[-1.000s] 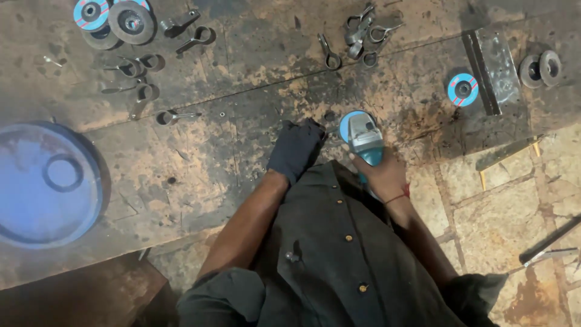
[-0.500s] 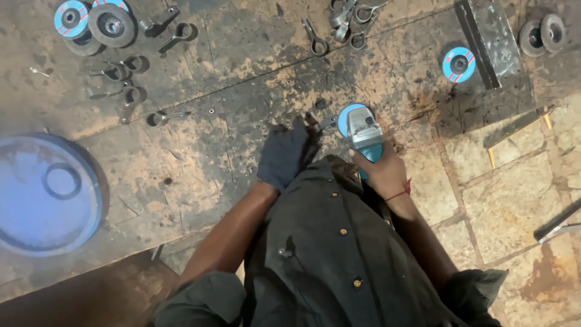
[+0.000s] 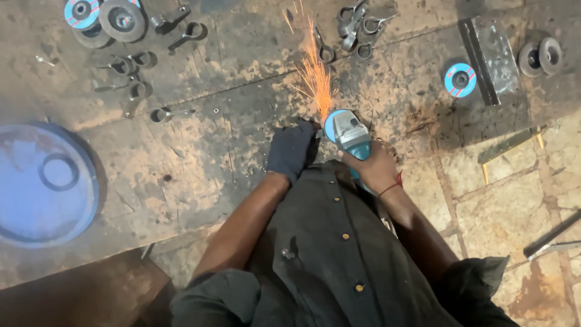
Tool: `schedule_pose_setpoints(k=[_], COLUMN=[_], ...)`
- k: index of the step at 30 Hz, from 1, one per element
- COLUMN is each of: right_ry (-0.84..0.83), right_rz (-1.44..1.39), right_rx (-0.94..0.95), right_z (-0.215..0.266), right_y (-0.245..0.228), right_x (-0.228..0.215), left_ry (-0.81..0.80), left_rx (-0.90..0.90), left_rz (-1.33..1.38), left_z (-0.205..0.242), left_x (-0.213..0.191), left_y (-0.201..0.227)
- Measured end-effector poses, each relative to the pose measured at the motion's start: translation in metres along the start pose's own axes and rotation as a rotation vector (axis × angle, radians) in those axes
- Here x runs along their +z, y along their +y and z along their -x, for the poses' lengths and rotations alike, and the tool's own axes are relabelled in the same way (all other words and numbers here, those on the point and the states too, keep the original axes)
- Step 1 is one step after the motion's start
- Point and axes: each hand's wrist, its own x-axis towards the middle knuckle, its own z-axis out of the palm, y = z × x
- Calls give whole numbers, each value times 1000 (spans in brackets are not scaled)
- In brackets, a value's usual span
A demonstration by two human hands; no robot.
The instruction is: The person uses a handheld angle grinder to grind the edges of small metal parts on a workbench. They repeatedly pick up individual parts, hold them with a gloved left hand, and grind them with the right hand, creating sparks. Finished parts are placed in a pile on the table.
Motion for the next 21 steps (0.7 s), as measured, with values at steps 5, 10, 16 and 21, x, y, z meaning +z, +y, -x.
schedule_pose_setpoints(k=[5, 10, 16, 21], right_ry=[-2, -2, 6, 12], right_rz=[-4, 28, 19, -6], right_rx=[49, 22, 42, 50], right_z=[2, -1, 1, 0], right_y=[-5, -2, -4, -2], right_x=[-4, 1, 1, 0], left_ry=[66, 8, 68, 4], left_rx=[46, 22, 83, 39], left_rz=[4, 18, 84, -42], left_z=[3, -1, 3, 4], left_x=[-5, -7, -2, 8], left_y=[1, 1, -3, -6])
